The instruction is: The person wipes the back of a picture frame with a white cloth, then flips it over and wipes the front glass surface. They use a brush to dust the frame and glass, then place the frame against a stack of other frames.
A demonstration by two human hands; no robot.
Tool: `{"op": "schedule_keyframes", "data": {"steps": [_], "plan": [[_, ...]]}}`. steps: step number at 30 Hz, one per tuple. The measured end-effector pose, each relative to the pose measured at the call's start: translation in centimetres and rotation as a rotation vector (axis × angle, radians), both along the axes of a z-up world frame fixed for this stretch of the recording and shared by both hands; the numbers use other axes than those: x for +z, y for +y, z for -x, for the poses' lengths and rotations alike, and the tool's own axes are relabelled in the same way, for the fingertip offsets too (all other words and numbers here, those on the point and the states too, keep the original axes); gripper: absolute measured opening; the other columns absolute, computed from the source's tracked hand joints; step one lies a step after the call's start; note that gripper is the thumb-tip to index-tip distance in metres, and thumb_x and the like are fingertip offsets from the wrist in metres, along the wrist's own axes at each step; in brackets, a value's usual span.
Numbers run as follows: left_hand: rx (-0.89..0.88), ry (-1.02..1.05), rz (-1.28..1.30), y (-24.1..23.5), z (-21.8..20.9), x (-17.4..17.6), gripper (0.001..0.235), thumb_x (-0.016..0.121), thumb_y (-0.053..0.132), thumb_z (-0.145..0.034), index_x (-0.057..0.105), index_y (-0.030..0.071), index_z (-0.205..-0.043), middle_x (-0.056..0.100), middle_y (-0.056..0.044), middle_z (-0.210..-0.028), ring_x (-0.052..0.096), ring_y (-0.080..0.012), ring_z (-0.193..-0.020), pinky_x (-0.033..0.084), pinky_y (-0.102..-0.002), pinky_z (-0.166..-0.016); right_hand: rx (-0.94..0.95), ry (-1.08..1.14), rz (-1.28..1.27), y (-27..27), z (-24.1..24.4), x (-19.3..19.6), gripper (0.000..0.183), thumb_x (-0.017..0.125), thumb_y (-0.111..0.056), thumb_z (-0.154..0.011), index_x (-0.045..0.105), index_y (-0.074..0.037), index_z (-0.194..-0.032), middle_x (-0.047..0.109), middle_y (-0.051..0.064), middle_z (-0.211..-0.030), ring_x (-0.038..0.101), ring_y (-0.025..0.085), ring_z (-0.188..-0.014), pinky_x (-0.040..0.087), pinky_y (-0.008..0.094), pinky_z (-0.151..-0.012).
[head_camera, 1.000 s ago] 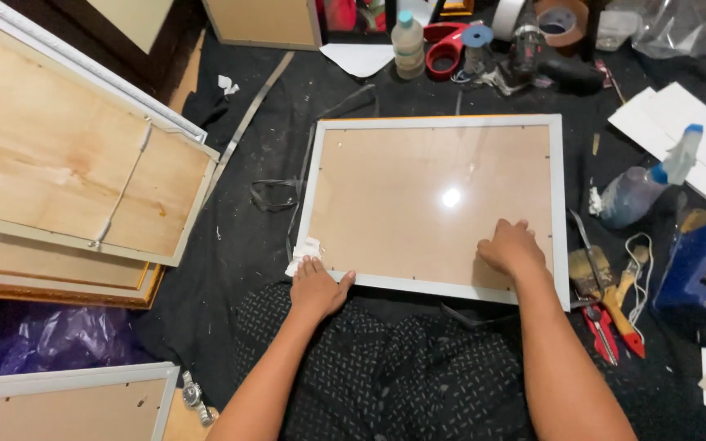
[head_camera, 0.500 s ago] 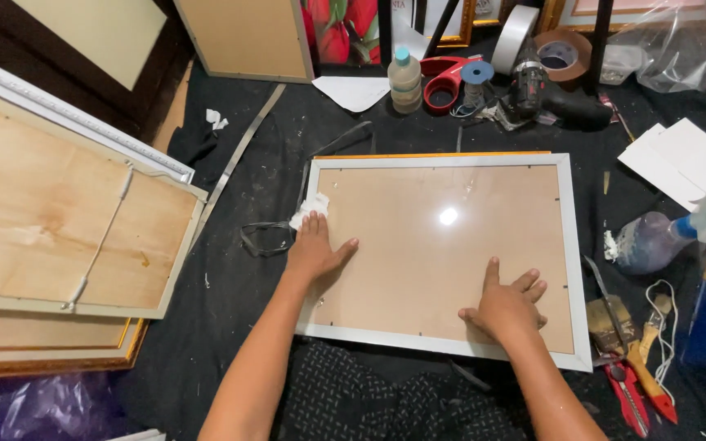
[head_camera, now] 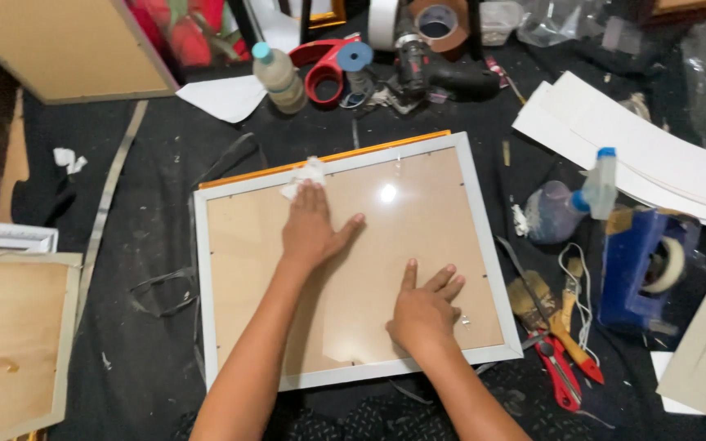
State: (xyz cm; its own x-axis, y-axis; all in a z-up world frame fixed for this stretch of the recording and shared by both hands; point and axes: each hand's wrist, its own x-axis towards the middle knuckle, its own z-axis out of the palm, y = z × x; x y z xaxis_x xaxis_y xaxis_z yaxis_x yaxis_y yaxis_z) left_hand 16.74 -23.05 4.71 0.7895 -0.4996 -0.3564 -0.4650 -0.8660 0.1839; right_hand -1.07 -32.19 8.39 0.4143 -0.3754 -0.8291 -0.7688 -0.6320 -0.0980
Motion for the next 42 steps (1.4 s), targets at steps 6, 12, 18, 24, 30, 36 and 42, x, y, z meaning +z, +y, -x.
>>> {"op": "schedule_keyframes", "data": {"steps": [6,12,18,24,30,36,42], "plan": [[-0.512,0.074,0.056,-15.2,6.4,-1.0,0.110,0.031,0.083,-0.091,0.028,-0.004,-0.160,0.023,-0.026,-0.168,0.018,-0.0394,-0.158,0.013,-0.047,-0.130,-0.042,0.005,-0.071,-0.7,0.0,-0.3,0.100,0.075,-0.033,-0.095,0.009,-0.010,-0.167,-0.008,0.047,-0.162,-0.004,0.064,-0.150,0.034,0.069,-0.108],[-0.532,0.056,0.000,-20.3,7.2,-1.9,0.111,0.030,0.085,-0.091,0.026,0.000,-0.162,0.018,-0.021,-0.171,0.016,-0.0355,-0.159,0.011,-0.045,-0.131,-0.802,-0.002,-0.445,-3.8,0.3,3.0,0.131,0.080,-0.002,-0.088,-0.029,-0.005,-0.160,-0.027,0.025,-0.168,-0.007,0.049,-0.157,0.019,0.064,-0.124],[-0.687,0.056,0.009,-9.3,10.3,-5.4,0.082,0.033,0.062,-0.103,0.027,0.005,-0.163,0.024,-0.019,-0.170,0.023,-0.0367,-0.157,0.027,-0.047,-0.127,-0.022,-0.444,-0.186,-8.0,3.5,-2.9,0.045,0.057,-0.025,-0.084,0.074,0.006,-0.112,0.072,0.031,-0.113,0.067,0.047,-0.118,0.055,0.064,-0.089],[-0.731,0.039,0.194,3.3,23.1,-2.8,0.074,0.043,0.052,-0.103,0.041,0.000,-0.156,0.040,-0.024,-0.160,0.034,-0.0410,-0.151,0.034,-0.050,-0.120,-0.075,-0.480,-0.097,-8.4,2.9,-5.5,0.066,0.054,-0.039,-0.086,0.061,-0.007,-0.143,0.066,0.022,-0.136,0.059,0.044,-0.131,0.049,0.063,-0.101],[-0.259,0.127,-0.015,13.6,23.4,1.3,0.086,0.036,0.065,-0.104,0.032,-0.001,-0.159,0.033,-0.023,-0.164,0.029,-0.0374,-0.153,0.026,-0.048,-0.124,0.036,-0.490,-0.128,-4.9,3.9,-3.0,0.063,0.056,-0.030,-0.090,0.059,-0.001,-0.145,0.063,0.027,-0.140,0.055,0.048,-0.134,0.044,0.064,-0.107],[0.372,0.141,-0.269,21.4,18.6,-1.6,0.109,0.025,0.081,-0.097,0.015,-0.007,-0.162,0.016,-0.029,-0.168,0.018,-0.0403,-0.157,0.013,-0.048,-0.129,-0.026,-0.546,0.007,-6.2,4.2,-3.9,0.063,0.059,-0.028,-0.091,0.059,0.003,-0.146,0.064,0.033,-0.135,0.058,0.053,-0.128,0.047,0.068,-0.099],[0.252,0.029,-0.080,10.1,25.4,0.6,0.107,0.048,0.071,-0.096,0.029,-0.016,-0.153,0.026,-0.040,-0.160,0.026,-0.0500,-0.152,0.016,-0.054,-0.125,-0.157,-0.601,0.088,-6.5,4.3,-4.3,0.063,0.061,-0.028,-0.089,0.060,0.002,-0.144,0.067,0.032,-0.128,0.061,0.050,-0.122,0.050,0.069,-0.091]]}}
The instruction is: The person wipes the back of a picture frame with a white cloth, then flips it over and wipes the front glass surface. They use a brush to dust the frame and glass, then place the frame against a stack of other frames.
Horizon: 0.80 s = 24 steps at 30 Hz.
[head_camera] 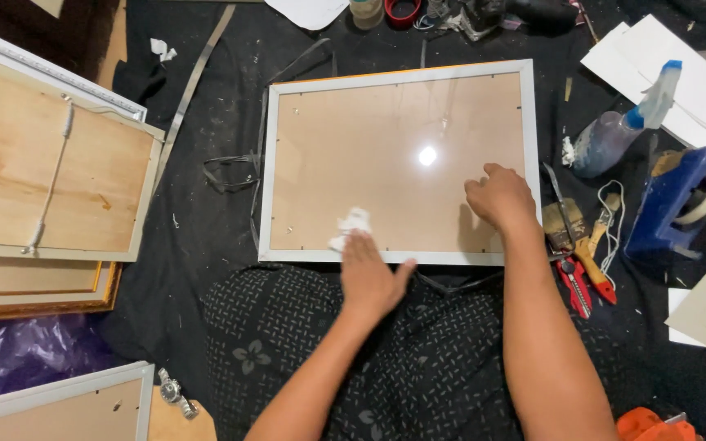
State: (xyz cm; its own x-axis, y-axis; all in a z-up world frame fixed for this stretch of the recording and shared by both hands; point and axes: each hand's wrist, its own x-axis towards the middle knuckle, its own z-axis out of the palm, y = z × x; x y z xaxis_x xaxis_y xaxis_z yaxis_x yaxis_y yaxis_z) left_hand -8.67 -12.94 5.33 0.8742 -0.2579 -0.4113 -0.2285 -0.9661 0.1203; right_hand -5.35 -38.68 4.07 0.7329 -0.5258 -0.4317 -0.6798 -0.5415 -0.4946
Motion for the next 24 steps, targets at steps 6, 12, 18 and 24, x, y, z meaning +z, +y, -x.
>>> {"op": "schedule_keyframes", "data": {"steps": [6,12,18,24], "plan": [[-0.550,0.000,0.175,-11.0,6.0,-5.2,0.085,0.055,0.051,-0.094,0.042,-0.010,-0.151,0.036,-0.032,-0.160,0.024,-0.0448,-0.155,0.013,-0.053,-0.128,-0.016,-0.009,-0.032,-0.5,-0.3,0.2,0.065,0.058,-0.033,-0.091,0.060,0.008,-0.141,0.066,0.032,-0.130,0.059,0.053,-0.124,0.048,0.069,-0.095],[-0.578,-0.054,0.409,-6.1,1.6,-4.1,0.083,0.040,0.064,-0.096,0.047,0.003,-0.152,0.043,-0.018,-0.162,0.035,-0.0320,-0.154,0.028,-0.051,-0.125,-0.017,-0.013,0.059,-1.3,-0.7,-0.4,0.064,0.058,-0.041,-0.096,0.065,0.008,-0.136,0.070,0.030,-0.124,0.062,0.052,-0.119,0.051,0.066,-0.092],[-0.231,0.012,0.129,6.5,-5.0,0.3,0.083,0.047,0.060,-0.099,0.033,0.005,-0.160,0.040,-0.017,-0.163,0.036,-0.0304,-0.152,0.024,-0.056,-0.123,0.018,0.030,0.045,0.0,-0.4,0.9,0.063,0.057,-0.037,-0.096,0.064,0.010,-0.138,0.068,0.033,-0.127,0.061,0.055,-0.121,0.050,0.067,-0.094],[0.057,-0.069,-0.004,12.6,-8.7,-3.0,0.096,0.034,0.075,-0.099,0.036,-0.001,-0.156,0.034,-0.021,-0.163,0.031,-0.0360,-0.153,0.024,-0.049,-0.125,0.014,0.025,0.046,0.8,-0.1,0.9,0.061,0.058,-0.031,-0.092,0.065,0.009,-0.137,0.069,0.035,-0.125,0.062,0.056,-0.118,0.051,0.068,-0.091]]}}
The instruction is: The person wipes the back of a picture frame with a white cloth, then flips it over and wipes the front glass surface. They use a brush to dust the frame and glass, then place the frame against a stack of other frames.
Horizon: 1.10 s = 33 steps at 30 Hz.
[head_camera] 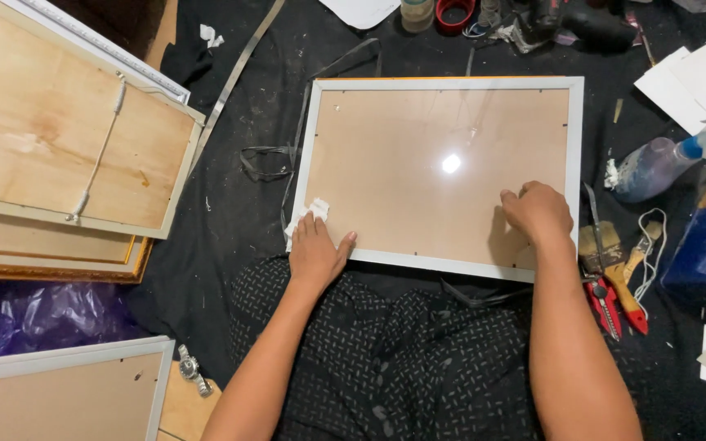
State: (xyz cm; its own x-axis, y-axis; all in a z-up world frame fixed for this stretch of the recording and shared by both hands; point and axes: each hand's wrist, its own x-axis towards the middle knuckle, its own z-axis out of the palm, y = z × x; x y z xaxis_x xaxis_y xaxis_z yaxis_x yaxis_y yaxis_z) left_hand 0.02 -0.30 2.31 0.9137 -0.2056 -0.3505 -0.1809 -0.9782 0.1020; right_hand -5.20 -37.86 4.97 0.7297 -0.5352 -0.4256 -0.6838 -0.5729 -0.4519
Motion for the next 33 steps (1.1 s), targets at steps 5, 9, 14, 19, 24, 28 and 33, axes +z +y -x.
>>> {"op": "schedule_keyframes", "data": {"steps": [5,9,14,19,24,28,33], "plan": [[-0.011,0.043,0.149,-7.3,2.3,1.6,0.103,0.046,0.069,-0.098,0.024,-0.013,-0.157,0.020,-0.033,-0.166,0.018,-0.0447,-0.156,0.015,-0.053,-0.128,-0.018,0.032,-0.025,-0.4,0.0,-0.4,0.066,0.056,-0.043,-0.097,0.063,0.007,-0.140,0.067,0.034,-0.128,0.059,0.054,-0.123,0.049,0.068,-0.095],[-0.250,0.023,0.277,-16.6,6.3,1.8,0.096,0.054,0.060,-0.097,0.034,-0.015,-0.152,0.029,-0.037,-0.160,0.023,-0.0480,-0.153,0.015,-0.052,-0.127,-0.085,-0.042,-0.059,-0.4,-0.2,0.2,0.067,0.053,-0.046,-0.101,0.062,0.008,-0.139,0.067,0.033,-0.126,0.060,0.053,-0.122,0.049,0.067,-0.094],[-0.582,0.042,0.281,-23.7,8.4,3.6,0.081,0.048,0.056,-0.093,0.049,-0.008,-0.143,0.045,-0.030,-0.153,0.033,-0.0403,-0.152,0.020,-0.049,-0.127,-0.115,-0.033,-0.120,-0.4,-0.6,2.7,0.079,0.040,-0.060,-0.105,0.058,0.007,-0.142,0.065,0.034,-0.128,0.056,0.054,-0.126,0.046,0.067,-0.097],[-0.676,0.139,0.220,-24.9,6.6,5.9,0.064,0.049,0.047,-0.086,0.069,0.000,-0.125,0.061,-0.023,-0.141,0.040,-0.0331,-0.149,0.024,-0.046,-0.126,-0.087,-0.009,-0.098,0.3,-0.8,4.6,0.082,0.028,-0.062,-0.110,0.060,0.007,-0.141,0.065,0.037,-0.128,0.054,0.057,-0.127,0.043,0.070,-0.097],[-0.558,0.013,0.369,-16.2,1.2,0.9,0.074,0.047,0.055,-0.100,0.042,0.008,-0.156,0.039,-0.019,-0.163,0.034,-0.0341,-0.153,0.030,-0.053,-0.124,-0.058,0.030,-0.101,1.2,-0.9,5.6,0.083,0.024,-0.058,-0.111,0.061,0.010,-0.139,0.063,0.040,-0.130,0.052,0.058,-0.129,0.041,0.071,-0.100],[-0.162,0.113,0.203,-7.8,-4.8,4.0,0.081,0.045,0.058,-0.102,0.027,0.007,-0.163,0.029,-0.021,-0.167,0.027,-0.0356,-0.155,0.025,-0.052,-0.125,-0.025,0.074,-0.089,1.0,-1.1,3.6,0.081,0.026,-0.058,-0.109,0.061,0.007,-0.140,0.055,0.040,-0.141,0.051,0.061,-0.130,0.040,0.069,-0.103],[0.119,0.130,0.114,-3.2,-7.2,2.4,0.096,0.036,0.069,-0.101,0.000,0.010,-0.167,0.019,-0.022,-0.170,0.027,-0.0416,-0.154,0.031,-0.058,-0.121,-0.053,0.122,-0.079,1.8,-1.2,4.4,0.079,0.029,-0.058,-0.106,0.059,0.005,-0.143,0.045,0.040,-0.151,0.049,0.059,-0.133,0.039,0.070,-0.104]]}}
